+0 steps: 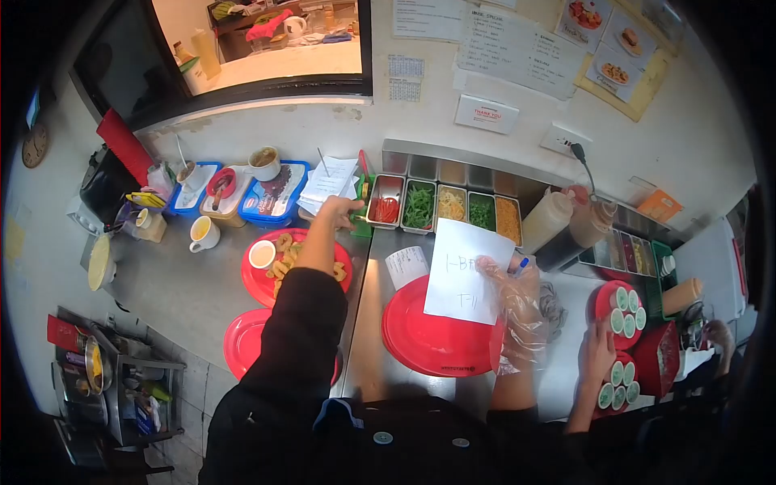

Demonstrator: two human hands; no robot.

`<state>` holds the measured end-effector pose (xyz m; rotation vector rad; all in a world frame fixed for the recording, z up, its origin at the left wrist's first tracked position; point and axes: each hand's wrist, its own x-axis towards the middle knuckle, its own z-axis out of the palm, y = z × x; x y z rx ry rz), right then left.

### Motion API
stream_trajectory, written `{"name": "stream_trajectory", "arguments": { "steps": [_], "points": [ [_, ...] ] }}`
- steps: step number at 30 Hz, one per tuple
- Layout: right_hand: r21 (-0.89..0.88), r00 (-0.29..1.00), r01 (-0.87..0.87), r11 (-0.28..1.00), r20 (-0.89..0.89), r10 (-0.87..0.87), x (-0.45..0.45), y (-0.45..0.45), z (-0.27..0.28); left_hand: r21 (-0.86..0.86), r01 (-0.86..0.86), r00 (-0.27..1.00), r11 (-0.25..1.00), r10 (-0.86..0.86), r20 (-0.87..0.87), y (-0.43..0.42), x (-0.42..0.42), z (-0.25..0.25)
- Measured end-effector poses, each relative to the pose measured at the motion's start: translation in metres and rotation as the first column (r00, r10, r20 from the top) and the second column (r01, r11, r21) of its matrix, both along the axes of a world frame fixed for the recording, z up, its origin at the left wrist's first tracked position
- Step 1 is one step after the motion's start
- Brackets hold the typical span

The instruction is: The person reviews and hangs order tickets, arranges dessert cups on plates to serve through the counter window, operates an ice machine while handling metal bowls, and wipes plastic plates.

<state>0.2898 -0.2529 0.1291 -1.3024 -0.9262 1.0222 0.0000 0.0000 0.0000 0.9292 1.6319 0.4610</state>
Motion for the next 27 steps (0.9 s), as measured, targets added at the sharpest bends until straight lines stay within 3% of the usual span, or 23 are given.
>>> {"name": "stream_trajectory", "arguments": {
  "steps": [1, 2, 3, 4, 6, 7, 9, 11, 13, 14, 16, 17, 18, 20, 23, 27],
  "points": [
    [-0.003, 0.999, 0.004, 1.0, -0.036, -0.005, -0.002, -0.001, 0.0, 0.018, -0.023, 0.947, 1.0, 0.016, 0.32, -0.003, -0.008, -0.006],
    [-0.006, 0.997, 0.009, 1.0, -0.072, -0.009, -0.004, -0.001, 0.0, 0.027, -0.051, 0.795, 0.998, 0.024, 0.606, -0.005, -0.013, -0.012],
    [-0.019, 0.997, 0.009, 1.0, -0.073, -0.01, -0.003, -0.004, -0.004, 0.015, -0.051, 0.796, 0.999, 0.032, 0.605, -0.014, -0.012, -0.026],
    [-0.028, 0.997, 0.014, 1.0, -0.077, -0.016, -0.005, -0.006, -0.007, 0.155, -0.072, 0.929, 0.985, 0.01, 0.369, -0.026, -0.012, -0.033],
    [-0.062, 0.998, 0.03, 0.998, -0.06, -0.034, -0.004, -0.004, -0.011, 0.411, -0.005, 0.994, 0.911, 0.047, -0.094, -0.045, -0.001, -0.041],
    [-0.063, 0.998, 0.031, 0.998, -0.06, -0.035, -0.006, -0.005, -0.01, 0.411, -0.004, 0.995, 0.912, 0.046, -0.093, -0.054, 0.006, -0.042],
    [-0.021, 0.988, -0.01, 1.0, -0.153, 0.007, -0.011, -0.004, -0.006, 0.759, 0.213, 0.913, 0.616, 0.151, -0.378, -0.062, 0.014, -0.05],
    [-0.053, 0.997, -0.002, 0.999, -0.084, -0.002, -0.01, -0.003, -0.002, 0.78, 0.289, 0.881, 0.555, 0.165, -0.443, -0.059, 0.011, -0.055],
    [-0.06, 0.996, -0.029, 0.998, -0.084, 0.024, -0.011, -0.007, 0.007, 0.644, 0.396, 0.807, 0.655, 0.087, -0.584, -0.057, 0.006, -0.058],
    [-0.054, 0.997, -0.023, 0.998, -0.081, 0.019, -0.01, -0.009, 0.007, 0.649, 0.398, 0.809, 0.648, 0.086, -0.582, -0.064, 0.011, -0.04],
    [-0.045, 1.0, -0.012, 0.999, -0.018, 0.011, -0.006, -0.011, 0.005, 0.813, 0.281, 0.931, 0.51, 0.06, -0.359, -0.101, 0.025, 0.042],
    [-0.033, 1.0, -0.001, 0.999, -0.022, 0.001, -0.006, -0.01, 0.009, 0.807, 0.059, 0.995, 0.588, -0.101, 0.001, -0.122, 0.035, 0.082],
    [-0.022, 0.999, -0.027, 0.999, -0.023, 0.027, -0.007, -0.013, 0.013, 0.705, -0.128, 0.903, 0.697, -0.211, 0.373, -0.148, 0.044, 0.118],
    [-0.016, 0.998, -0.055, 0.998, -0.026, 0.055, -0.009, -0.02, 0.019, 0.6, -0.069, 0.731, 0.797, -0.369, 0.574, -0.192, 0.052, 0.173],
    [-0.009, 0.995, -0.098, 0.995, -0.014, 0.098, -0.011, -0.029, 0.029, 0.642, 0.048, 0.719, 0.766, -0.472, 0.51, -0.214, 0.067, 0.194],
    [0.01, 0.992, -0.114, 0.993, -0.05, 0.115, -0.013, -0.047, 0.042, 0.627, 0.049, 0.722, 0.777, -0.461, 0.515, -0.223, 0.082, 0.192]
  ]
}}
